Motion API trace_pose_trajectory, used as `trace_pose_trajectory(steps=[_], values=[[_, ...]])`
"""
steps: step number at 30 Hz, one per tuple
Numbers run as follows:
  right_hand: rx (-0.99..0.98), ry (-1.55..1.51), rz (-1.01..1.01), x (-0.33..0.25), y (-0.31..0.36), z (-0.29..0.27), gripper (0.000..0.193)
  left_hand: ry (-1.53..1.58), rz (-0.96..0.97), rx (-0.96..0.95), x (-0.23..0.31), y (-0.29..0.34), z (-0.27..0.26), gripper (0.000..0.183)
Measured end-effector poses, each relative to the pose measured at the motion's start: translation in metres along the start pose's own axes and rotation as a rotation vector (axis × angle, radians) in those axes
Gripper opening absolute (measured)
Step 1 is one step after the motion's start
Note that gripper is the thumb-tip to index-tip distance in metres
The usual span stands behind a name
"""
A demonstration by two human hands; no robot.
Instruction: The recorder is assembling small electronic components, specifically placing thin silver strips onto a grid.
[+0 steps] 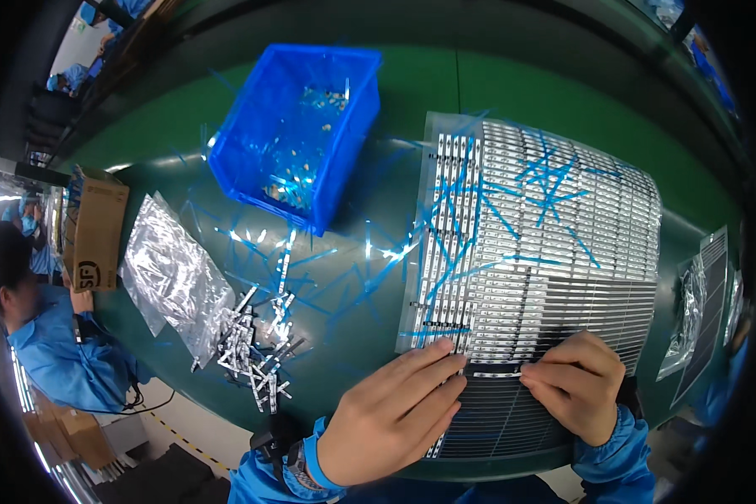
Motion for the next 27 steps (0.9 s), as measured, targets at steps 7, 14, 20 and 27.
trace_pose_trajectory(steps=[7,14,20,27], values=[[-0.021,0.007,-0.005,-0.0027,-0.0027,0.0048,0.030,0.005,-0.016,0.015,-0.0016,-0.0019,-0.0070,0.027],[-0.013,0.042,-0.007,-0.0029,-0.0018,0.0056,0.031,0.013,-0.010,0.010,-0.0016,-0.0031,-0.0078,0.028],[0.005,0.056,-0.023,-0.0034,-0.0023,0.0047,0.030,-0.028,0.009,0.036,-0.0002,-0.0008,-0.0052,0.027],[0.018,0.081,-0.019,-0.0037,-0.0014,0.0050,0.030,-0.008,0.004,0.031,-0.0014,-0.0016,-0.0054,0.026]])
Point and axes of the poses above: each hand's wrist, its own y-axis away from the middle knuckle, its own z-axis out of the palm, x = y × z, the point moved 7 cm from there along -y, towards the middle knuckle, and after that the axes turned 7 degrees about x, right-handed, at the moved point
